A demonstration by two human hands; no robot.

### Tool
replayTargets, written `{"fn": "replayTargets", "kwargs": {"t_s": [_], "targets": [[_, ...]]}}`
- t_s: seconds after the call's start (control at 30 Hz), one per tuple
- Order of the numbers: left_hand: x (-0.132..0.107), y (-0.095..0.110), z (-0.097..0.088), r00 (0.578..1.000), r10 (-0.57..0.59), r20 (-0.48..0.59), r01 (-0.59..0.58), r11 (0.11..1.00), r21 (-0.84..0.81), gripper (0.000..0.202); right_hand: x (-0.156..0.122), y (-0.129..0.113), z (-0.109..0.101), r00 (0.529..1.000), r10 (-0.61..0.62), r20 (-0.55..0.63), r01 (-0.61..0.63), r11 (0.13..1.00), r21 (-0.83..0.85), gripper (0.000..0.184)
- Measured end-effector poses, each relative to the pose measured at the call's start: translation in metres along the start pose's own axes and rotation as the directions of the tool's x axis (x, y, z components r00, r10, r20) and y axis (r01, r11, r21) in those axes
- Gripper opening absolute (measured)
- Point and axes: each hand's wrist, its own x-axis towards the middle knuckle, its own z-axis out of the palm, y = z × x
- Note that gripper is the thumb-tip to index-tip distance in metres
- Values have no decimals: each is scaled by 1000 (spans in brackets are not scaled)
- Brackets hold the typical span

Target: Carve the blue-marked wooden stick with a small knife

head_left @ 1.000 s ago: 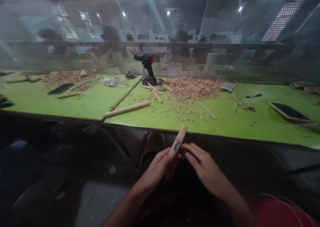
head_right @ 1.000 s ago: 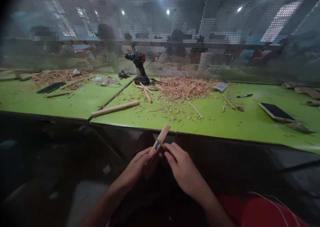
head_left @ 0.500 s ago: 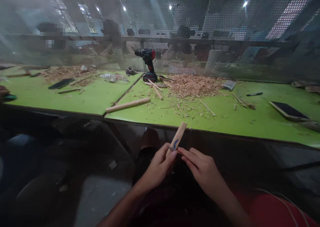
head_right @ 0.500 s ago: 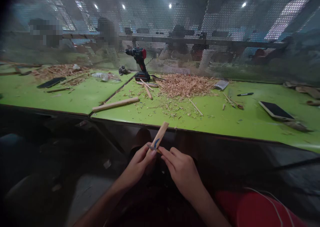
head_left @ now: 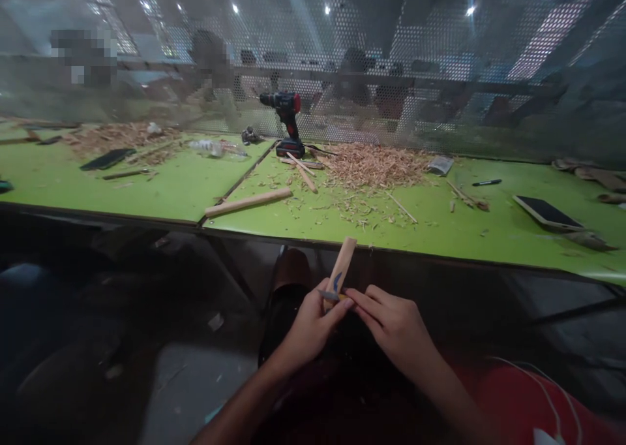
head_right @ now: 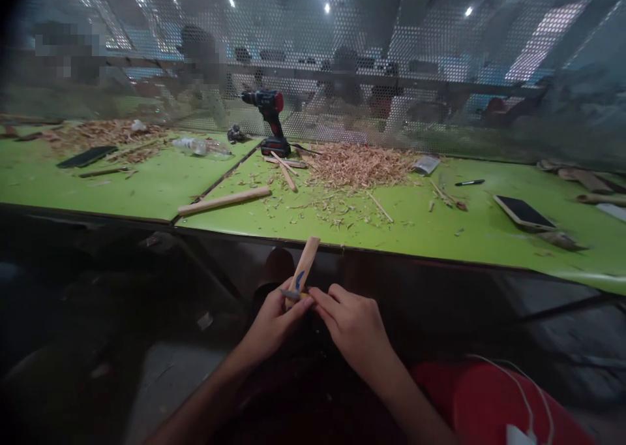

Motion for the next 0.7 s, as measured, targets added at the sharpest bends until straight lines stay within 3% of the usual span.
{"fn": "replayTargets", "kwargs": {"t_s": [0.37, 0.7], "targets": [[4, 1, -1, 997, 47, -59, -42, 996, 76, 26, 3, -7, 5, 995, -51, -89, 31, 976, -216, 37], [2, 0, 0, 989, 60, -133, -39, 986, 159, 28, 1, -17, 6, 993, -14, -115, -16, 966, -260, 37]]}}
